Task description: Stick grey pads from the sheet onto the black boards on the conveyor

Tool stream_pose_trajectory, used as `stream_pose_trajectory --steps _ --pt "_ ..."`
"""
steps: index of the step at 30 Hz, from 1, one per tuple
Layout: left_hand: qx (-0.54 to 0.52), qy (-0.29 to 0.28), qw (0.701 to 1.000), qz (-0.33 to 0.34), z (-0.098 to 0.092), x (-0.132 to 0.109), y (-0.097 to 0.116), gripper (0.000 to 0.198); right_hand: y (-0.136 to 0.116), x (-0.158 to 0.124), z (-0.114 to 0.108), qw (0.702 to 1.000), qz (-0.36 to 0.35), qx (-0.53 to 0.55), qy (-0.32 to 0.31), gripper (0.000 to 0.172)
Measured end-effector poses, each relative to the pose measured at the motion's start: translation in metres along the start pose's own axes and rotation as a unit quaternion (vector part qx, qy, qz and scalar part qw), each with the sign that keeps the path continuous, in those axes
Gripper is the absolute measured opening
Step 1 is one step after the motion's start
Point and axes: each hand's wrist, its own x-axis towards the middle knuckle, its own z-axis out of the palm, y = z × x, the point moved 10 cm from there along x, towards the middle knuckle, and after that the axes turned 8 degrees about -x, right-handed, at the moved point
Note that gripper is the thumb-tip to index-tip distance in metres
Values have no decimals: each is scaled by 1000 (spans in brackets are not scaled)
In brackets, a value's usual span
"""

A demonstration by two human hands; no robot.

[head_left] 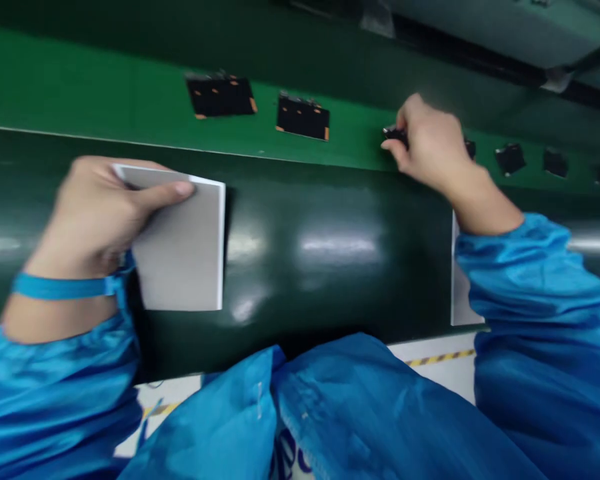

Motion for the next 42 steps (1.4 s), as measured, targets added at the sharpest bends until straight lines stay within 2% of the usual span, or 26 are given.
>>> stream_pose_trajectory --steps 2,5,7,9,15,20,26,30,33,38,42 --pt "-76 -6 997 1 1 -8 3 51 -67 -4 0 985 -34 165 36 23" --pt "-144 -60 988 8 21 -15 6 43 -176 -7 2 924 -88 370 28 7" --pt "-154 -101 983 16 35 -18 5 43 -223 -5 1 896 -89 435 22 9" --pt "-153 -130 979 29 44 -21 5 42 -243 -3 -1 889 -73 451 22 13" --pt "-184 -173 967 33 53 -27 4 43 -242 -4 -8 904 -58 423 32 9" --pt "-198 -180 963 32 56 -28 4 42 -249 -9 -8 922 -54 381 46 13" --pt "-250 -230 940 -20 67 -31 0 41 -252 -14 -9 934 -51 345 73 17" --pt "-243 -239 939 -32 71 -34 1 40 -244 -12 -8 917 -10 392 70 12" --pt "-241 -247 938 -37 74 -35 2 40 -242 -10 -4 900 -6 432 59 6" --pt "-245 -250 936 -35 76 -35 -1 41 -243 -9 5 888 -4 459 36 14" --pt "-229 -256 939 -9 76 -36 2 42 -238 -7 11 857 17 514 30 13"
